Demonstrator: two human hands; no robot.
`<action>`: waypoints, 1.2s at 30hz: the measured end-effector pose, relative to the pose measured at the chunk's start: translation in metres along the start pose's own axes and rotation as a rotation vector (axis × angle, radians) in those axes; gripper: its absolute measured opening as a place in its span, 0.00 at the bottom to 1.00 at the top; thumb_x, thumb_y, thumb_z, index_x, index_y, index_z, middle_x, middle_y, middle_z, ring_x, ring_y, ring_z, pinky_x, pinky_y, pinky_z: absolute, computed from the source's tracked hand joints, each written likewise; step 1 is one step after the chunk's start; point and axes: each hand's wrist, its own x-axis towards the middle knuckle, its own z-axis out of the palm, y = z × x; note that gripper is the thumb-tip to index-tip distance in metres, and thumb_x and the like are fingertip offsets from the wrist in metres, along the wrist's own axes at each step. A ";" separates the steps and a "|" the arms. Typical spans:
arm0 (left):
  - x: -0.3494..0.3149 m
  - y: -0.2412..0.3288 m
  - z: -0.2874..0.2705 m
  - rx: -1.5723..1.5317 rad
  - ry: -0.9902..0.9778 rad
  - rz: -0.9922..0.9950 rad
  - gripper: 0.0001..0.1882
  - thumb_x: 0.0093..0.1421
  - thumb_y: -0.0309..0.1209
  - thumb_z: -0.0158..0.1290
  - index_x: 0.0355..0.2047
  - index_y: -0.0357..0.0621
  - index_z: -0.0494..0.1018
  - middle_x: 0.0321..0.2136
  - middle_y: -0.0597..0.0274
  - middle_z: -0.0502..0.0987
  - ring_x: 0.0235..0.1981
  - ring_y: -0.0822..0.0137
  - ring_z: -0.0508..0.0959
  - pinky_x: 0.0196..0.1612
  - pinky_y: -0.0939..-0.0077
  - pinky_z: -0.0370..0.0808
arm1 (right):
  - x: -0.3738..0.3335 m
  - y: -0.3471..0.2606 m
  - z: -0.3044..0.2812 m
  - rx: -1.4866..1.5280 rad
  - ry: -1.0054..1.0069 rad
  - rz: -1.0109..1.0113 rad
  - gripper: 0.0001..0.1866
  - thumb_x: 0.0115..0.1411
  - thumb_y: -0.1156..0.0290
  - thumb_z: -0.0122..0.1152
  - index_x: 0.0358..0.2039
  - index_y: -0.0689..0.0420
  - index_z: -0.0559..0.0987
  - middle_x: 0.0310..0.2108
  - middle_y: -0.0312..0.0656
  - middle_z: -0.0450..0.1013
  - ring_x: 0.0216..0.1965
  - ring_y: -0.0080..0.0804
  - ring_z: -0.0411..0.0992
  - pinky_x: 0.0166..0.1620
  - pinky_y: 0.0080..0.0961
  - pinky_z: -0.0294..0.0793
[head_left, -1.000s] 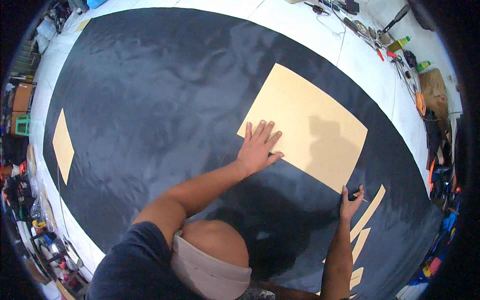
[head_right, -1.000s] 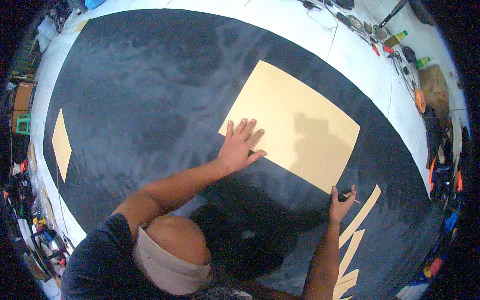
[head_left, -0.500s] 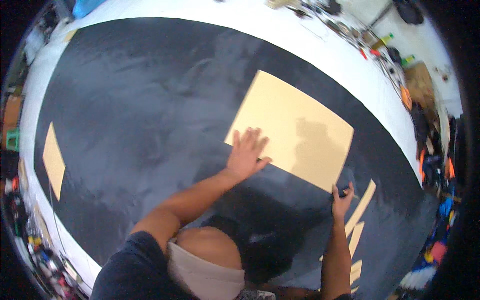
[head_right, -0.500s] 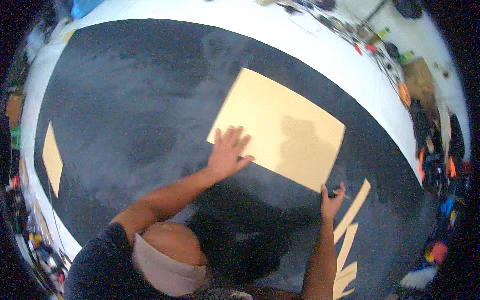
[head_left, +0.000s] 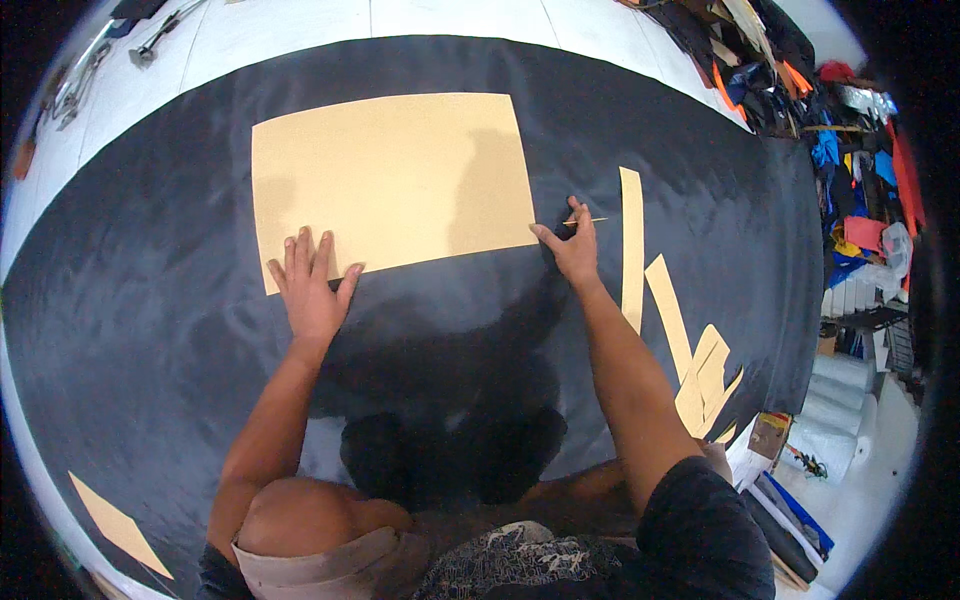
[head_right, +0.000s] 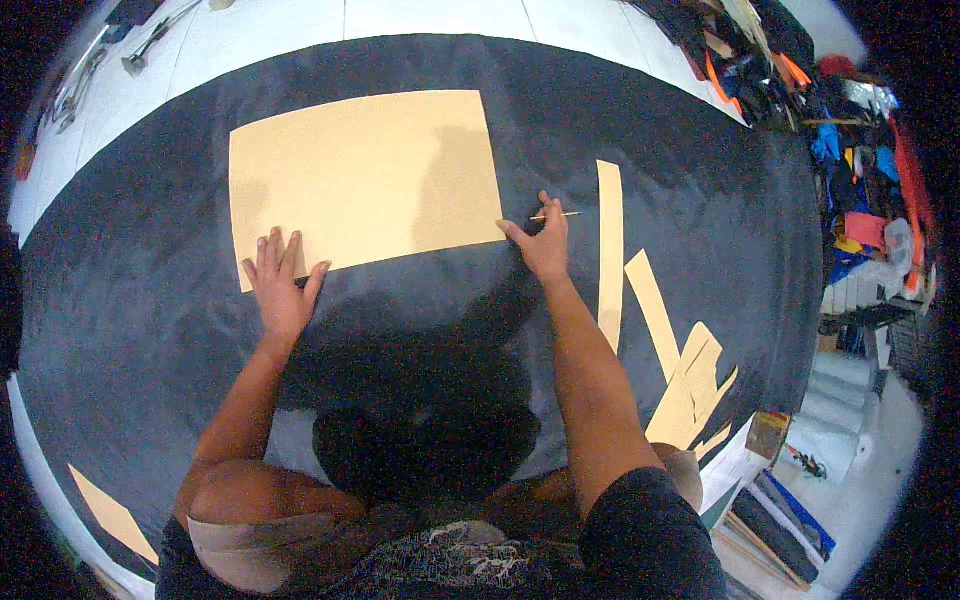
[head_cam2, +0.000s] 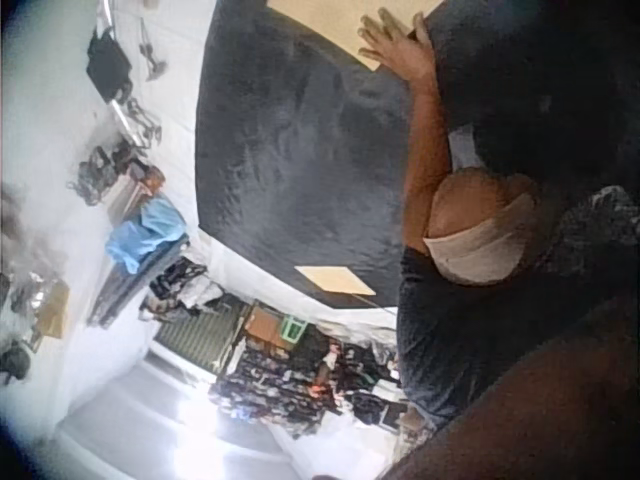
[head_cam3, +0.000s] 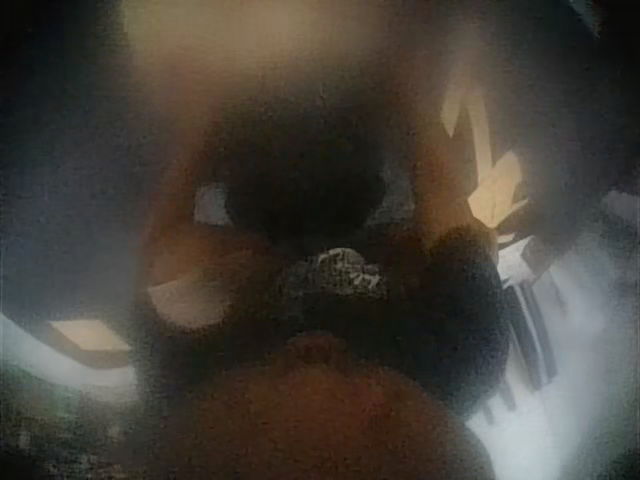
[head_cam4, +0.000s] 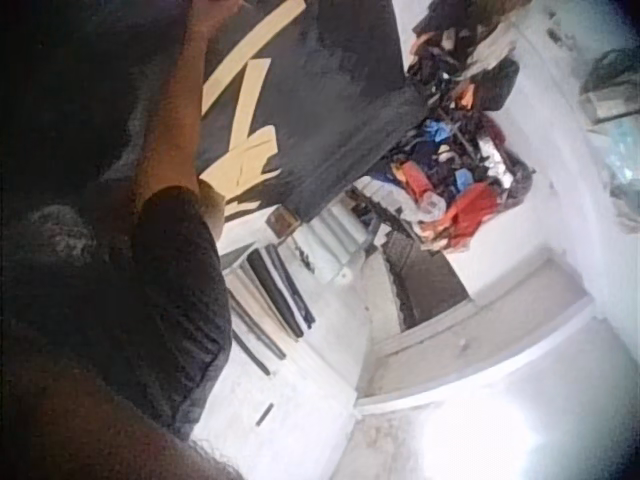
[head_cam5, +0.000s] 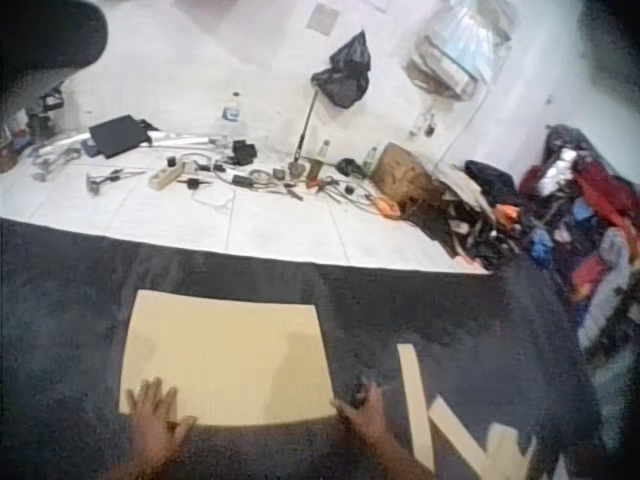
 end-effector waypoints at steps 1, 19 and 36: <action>0.000 0.000 -0.001 -0.002 -0.011 -0.004 0.36 0.62 0.55 0.59 0.64 0.50 0.70 0.69 0.47 0.61 0.72 0.43 0.56 0.70 0.30 0.46 | 0.000 0.001 0.002 -0.006 0.018 -0.025 0.55 0.46 0.48 0.81 0.68 0.62 0.65 0.65 0.61 0.63 0.66 0.51 0.62 0.68 0.40 0.60; 0.000 -0.007 0.005 -0.010 -0.011 0.027 0.36 0.62 0.54 0.59 0.65 0.49 0.68 0.69 0.47 0.60 0.72 0.42 0.56 0.70 0.29 0.46 | 0.003 0.012 0.011 0.090 0.086 -0.096 0.54 0.43 0.51 0.83 0.66 0.62 0.67 0.64 0.66 0.62 0.70 0.60 0.56 0.70 0.48 0.56; 0.001 -0.004 0.001 -0.058 -0.021 0.014 0.36 0.62 0.55 0.58 0.64 0.47 0.70 0.69 0.45 0.61 0.72 0.41 0.56 0.69 0.26 0.45 | 0.001 0.017 0.010 0.036 0.085 -0.044 0.55 0.45 0.51 0.82 0.68 0.59 0.64 0.68 0.65 0.57 0.70 0.59 0.54 0.71 0.48 0.55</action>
